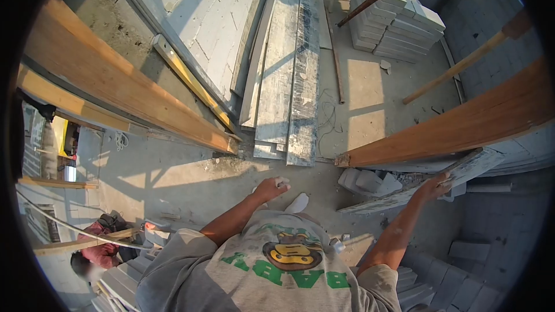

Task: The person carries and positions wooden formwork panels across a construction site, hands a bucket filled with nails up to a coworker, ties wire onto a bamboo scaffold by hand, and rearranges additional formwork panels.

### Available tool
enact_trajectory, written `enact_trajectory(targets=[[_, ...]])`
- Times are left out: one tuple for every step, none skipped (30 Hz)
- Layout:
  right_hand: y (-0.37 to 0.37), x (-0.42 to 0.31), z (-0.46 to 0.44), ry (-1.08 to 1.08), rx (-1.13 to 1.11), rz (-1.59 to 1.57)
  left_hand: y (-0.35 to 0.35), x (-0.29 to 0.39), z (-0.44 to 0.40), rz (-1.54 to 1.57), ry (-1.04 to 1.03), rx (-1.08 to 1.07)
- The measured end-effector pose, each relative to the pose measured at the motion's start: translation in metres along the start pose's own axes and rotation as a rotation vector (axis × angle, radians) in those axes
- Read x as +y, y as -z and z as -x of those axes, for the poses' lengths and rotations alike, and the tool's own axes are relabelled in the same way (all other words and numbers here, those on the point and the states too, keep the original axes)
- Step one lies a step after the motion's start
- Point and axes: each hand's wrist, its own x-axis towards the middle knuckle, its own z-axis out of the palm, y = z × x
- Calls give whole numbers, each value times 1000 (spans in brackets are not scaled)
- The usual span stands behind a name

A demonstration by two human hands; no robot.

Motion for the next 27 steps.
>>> enact_trajectory(targets=[[-8, 7, 12, -14, 18, 36, 3, -13, 1, 21, -10, 9], [-16, 8, 28, 44, 13, -18, 8, -23, 4, 39, -21, 17], [-24, 8, 48, 101, 12, -73, 18, -30, 6, 29, 7, 18], [-32, 7, 67, 156, 13, -126, 29, -40, 10, 18, 35, 16], [-39, 10, 82, 146, -35, -72, 40, -49, 15, 5, 66, 9], [-46, 14, 99, 133, -83, -17, 51, -62, 17, -5, 63, 35], [-52, 17, 115, 120, -135, 39, 60, -78, 19, -14, 64, 61], [-58, 13, 135, 71, -226, 13, 71, -93, 23, -21, 68, 88], [-65, 6, 156, 23, -318, -15, 83, -104, 27, -23, 80, 116], [-72, 2, 173, -24, -411, -45, 95, -115, 31, -25, 91, 147], [-80, 6, 186, -22, -491, -36, 107, -124, 35, -28, 100, 178], [-88, 13, 200, -20, -569, -27, 119, -134, 37, 12, 115, 199], [-96, 21, 212, -17, -644, -18, 129, -144, 40, 51, 128, 217], [-105, 28, 224, -70, -751, -2, 138, -151, 42, 91, 141, 234], [-113, 33, 236, -124, -858, 15, 146, -153, 45, 57, 150, 274], [-118, 38, 245, -179, -964, 33, 151, -159, 47, 72, 156, 279], [-120, 35, 256, -47, -980, 103, 155, -165, 48, 87, 163, 285], [-120, 29, 272, 83, -993, 174, 160, -170, 51, 100, 171, 289], [-121, 23, 286, 214, -1004, 246, 162, -173, 52, 121, 183, 284], [-121, 16, 296, 217, -1082, 255, 163, -174, 56, 143, 197, 278], [-121, 6, 304, 219, -1161, 264, 163, -174, 59, 165, 212, 273], [-122, 0, 311, 222, -1240, 271, 163, -175, 63, 165, 204, 277], [-124, 0, 317, 230, -1263, 306, 162, -174, 69, 164, 194, 280], [-127, 0, 323, 237, -1283, 340, 161, -174, 73, 162, 183, 282], [-129, 0, 327, 244, -1300, 374, 157, -180, 75, 177, 187, 279], [-128, -8, 332, 251, -1291, 375, 150, -188, 77, 191, 188, 272], [-123, -21, 338, 254, -1280, 380, 148, -190, 78, 205, 190, 261]])
